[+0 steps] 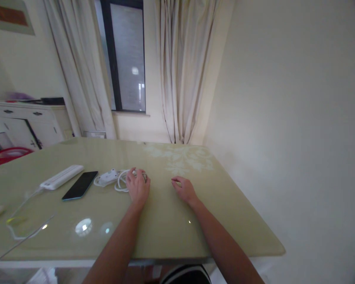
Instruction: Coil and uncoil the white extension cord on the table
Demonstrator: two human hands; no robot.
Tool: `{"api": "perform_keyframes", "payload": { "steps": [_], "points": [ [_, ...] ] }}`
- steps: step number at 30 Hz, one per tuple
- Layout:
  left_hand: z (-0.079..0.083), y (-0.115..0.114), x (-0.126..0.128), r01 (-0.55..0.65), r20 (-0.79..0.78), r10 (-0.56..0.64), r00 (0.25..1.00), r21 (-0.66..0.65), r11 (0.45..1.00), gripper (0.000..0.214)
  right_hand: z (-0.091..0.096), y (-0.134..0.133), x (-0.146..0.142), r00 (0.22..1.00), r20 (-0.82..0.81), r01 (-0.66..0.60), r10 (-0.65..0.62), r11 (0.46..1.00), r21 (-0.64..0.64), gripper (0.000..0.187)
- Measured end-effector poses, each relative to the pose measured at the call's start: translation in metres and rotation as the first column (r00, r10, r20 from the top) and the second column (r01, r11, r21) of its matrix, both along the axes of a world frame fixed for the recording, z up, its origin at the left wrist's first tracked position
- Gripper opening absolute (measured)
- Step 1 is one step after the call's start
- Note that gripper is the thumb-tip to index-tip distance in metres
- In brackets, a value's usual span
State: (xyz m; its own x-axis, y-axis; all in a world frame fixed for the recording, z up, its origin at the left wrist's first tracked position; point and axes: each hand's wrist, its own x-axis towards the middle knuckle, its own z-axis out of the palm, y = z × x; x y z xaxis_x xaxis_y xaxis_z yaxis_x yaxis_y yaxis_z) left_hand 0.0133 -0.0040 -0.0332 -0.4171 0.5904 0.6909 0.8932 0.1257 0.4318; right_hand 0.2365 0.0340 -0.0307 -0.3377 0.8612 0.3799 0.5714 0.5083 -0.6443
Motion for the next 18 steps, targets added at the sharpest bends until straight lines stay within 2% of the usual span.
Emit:
{"api": "perform_keyframes", "payload": {
  "steps": [4,7,11,16,18],
  "points": [
    [0.002,-0.001,0.004,0.051,0.001,-0.051,0.999,-0.021,0.998,0.017,0.003,-0.001,0.000,1.000,0.014,0.009,-0.009,1.000,0.014,0.027],
    [0.003,-0.002,0.009,0.124,-0.012,-0.124,0.992,-0.015,0.992,0.017,0.007,-0.003,-0.001,1.000,-0.019,0.011,-0.011,0.999,0.039,0.027],
    [0.002,-0.002,0.015,0.240,-0.042,-0.239,0.970,0.023,0.970,0.017,0.005,-0.002,-0.001,0.999,-0.024,0.034,-0.034,0.999,0.000,0.026],
    [-0.001,0.000,0.026,0.428,-0.078,-0.425,0.902,0.025,0.903,0.012,0.002,0.005,0.001,0.972,-0.224,0.070,-0.072,0.997,-0.018,0.025],
    [-0.001,-0.001,0.031,0.518,-0.082,-0.515,0.853,0.020,0.855,0.011,0.002,0.008,0.002,0.953,-0.289,0.080,-0.088,0.996,-0.039,0.026]
  ]
}}
